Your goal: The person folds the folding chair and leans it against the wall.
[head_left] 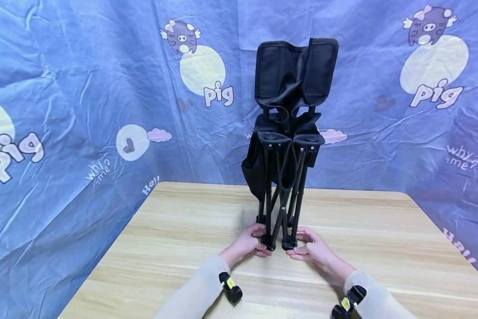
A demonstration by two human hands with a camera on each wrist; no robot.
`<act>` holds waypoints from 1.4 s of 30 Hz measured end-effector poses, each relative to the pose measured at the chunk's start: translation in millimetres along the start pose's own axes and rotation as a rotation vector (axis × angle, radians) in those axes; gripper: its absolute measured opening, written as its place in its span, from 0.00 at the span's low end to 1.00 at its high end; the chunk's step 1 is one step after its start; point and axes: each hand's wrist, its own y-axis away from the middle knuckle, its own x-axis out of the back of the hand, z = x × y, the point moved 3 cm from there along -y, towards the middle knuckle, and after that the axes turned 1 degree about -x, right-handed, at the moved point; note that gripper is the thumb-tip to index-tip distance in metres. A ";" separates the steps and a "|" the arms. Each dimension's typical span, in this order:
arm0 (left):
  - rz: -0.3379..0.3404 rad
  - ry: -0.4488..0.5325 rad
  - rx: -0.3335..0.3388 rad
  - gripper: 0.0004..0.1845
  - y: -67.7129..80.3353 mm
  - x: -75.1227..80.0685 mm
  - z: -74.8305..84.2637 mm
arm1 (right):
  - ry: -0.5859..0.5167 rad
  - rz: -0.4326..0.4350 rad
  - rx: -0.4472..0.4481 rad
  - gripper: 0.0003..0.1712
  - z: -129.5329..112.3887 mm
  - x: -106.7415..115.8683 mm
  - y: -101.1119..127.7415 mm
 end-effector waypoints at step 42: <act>0.067 0.011 0.013 0.37 -51.0 7.4 11.7 | -0.098 0.102 0.027 0.33 -6.9 18.4 -49.8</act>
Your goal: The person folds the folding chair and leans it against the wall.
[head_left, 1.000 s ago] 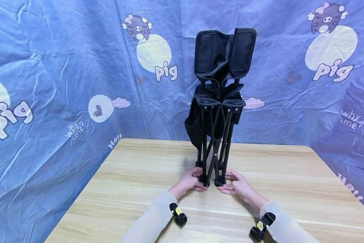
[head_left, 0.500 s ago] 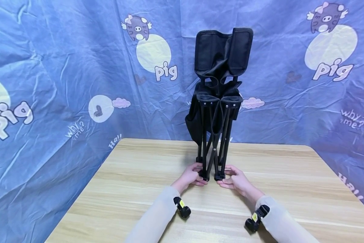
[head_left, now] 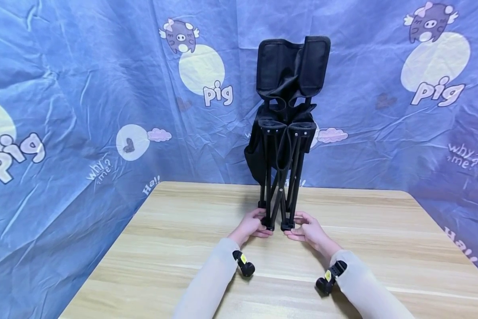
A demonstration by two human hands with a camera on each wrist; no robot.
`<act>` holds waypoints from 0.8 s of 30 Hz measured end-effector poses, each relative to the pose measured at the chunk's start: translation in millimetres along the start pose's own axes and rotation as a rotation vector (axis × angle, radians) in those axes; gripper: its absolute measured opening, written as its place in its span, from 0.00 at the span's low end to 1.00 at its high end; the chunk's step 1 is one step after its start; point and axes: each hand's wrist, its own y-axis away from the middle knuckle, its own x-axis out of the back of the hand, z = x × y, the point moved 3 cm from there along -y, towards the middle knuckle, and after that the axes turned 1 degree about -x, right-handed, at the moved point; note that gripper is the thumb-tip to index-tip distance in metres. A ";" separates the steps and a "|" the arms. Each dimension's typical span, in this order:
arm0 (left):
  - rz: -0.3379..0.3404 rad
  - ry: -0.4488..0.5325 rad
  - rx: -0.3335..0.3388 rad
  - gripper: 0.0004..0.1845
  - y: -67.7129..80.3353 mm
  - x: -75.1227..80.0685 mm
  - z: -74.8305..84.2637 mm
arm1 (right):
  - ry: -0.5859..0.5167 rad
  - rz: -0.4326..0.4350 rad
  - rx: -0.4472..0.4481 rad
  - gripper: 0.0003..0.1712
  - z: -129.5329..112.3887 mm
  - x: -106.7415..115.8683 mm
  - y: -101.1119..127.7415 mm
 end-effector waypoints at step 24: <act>0.127 0.013 -0.052 0.36 -16.6 -1.4 0.4 | 0.038 0.092 -0.008 0.38 -2.2 -1.3 -26.1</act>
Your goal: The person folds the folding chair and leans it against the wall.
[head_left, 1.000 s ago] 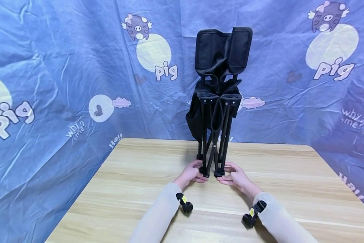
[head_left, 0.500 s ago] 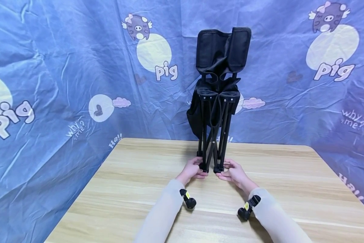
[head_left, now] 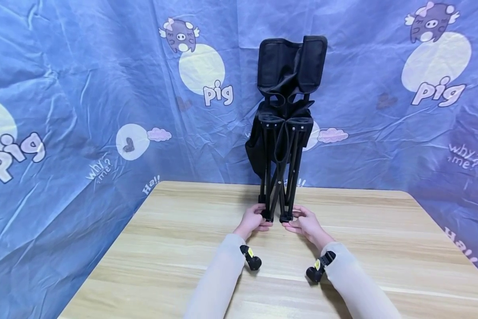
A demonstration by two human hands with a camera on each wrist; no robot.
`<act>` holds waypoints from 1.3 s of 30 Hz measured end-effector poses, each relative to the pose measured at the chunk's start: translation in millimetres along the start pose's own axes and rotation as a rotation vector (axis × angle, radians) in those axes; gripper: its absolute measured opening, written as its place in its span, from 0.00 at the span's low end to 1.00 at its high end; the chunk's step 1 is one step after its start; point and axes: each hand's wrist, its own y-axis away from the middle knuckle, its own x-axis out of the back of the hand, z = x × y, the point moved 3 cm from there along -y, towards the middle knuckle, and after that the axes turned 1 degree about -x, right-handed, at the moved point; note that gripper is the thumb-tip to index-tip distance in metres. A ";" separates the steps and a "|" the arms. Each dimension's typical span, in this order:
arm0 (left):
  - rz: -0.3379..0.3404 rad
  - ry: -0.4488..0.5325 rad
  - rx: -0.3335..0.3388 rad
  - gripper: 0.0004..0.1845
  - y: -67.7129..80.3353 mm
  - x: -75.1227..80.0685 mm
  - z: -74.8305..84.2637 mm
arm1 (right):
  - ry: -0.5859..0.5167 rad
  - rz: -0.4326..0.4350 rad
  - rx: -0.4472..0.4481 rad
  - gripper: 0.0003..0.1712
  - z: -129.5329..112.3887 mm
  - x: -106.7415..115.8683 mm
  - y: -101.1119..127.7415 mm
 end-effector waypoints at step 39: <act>0.196 -0.028 -0.033 0.27 -4.3 -11.3 3.9 | -0.045 0.122 -0.011 0.38 -6.7 -11.0 -17.2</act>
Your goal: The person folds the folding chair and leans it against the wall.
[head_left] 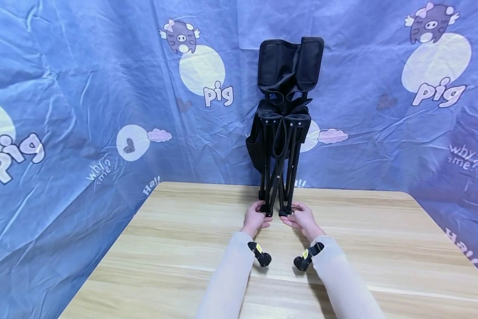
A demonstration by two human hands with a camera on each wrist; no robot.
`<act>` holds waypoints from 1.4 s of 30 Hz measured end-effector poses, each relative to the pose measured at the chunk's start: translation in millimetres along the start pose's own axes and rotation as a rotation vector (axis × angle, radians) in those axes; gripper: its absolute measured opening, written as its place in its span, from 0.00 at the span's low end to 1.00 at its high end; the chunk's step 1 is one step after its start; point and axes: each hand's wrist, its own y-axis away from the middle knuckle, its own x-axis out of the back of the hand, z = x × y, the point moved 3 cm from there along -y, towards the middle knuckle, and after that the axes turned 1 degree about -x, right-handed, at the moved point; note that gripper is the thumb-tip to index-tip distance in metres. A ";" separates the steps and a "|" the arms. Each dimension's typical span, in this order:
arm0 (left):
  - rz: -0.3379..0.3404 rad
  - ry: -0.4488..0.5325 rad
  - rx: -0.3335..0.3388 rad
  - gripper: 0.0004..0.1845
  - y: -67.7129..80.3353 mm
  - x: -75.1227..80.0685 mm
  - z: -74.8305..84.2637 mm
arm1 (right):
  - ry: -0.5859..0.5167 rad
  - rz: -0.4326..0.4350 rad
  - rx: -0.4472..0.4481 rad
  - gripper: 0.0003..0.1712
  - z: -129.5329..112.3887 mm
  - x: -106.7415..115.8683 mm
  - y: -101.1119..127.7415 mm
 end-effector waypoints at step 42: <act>-0.039 0.094 -0.027 0.37 4.6 13.8 -9.5 | 0.047 -0.170 0.032 0.38 8.7 2.1 10.9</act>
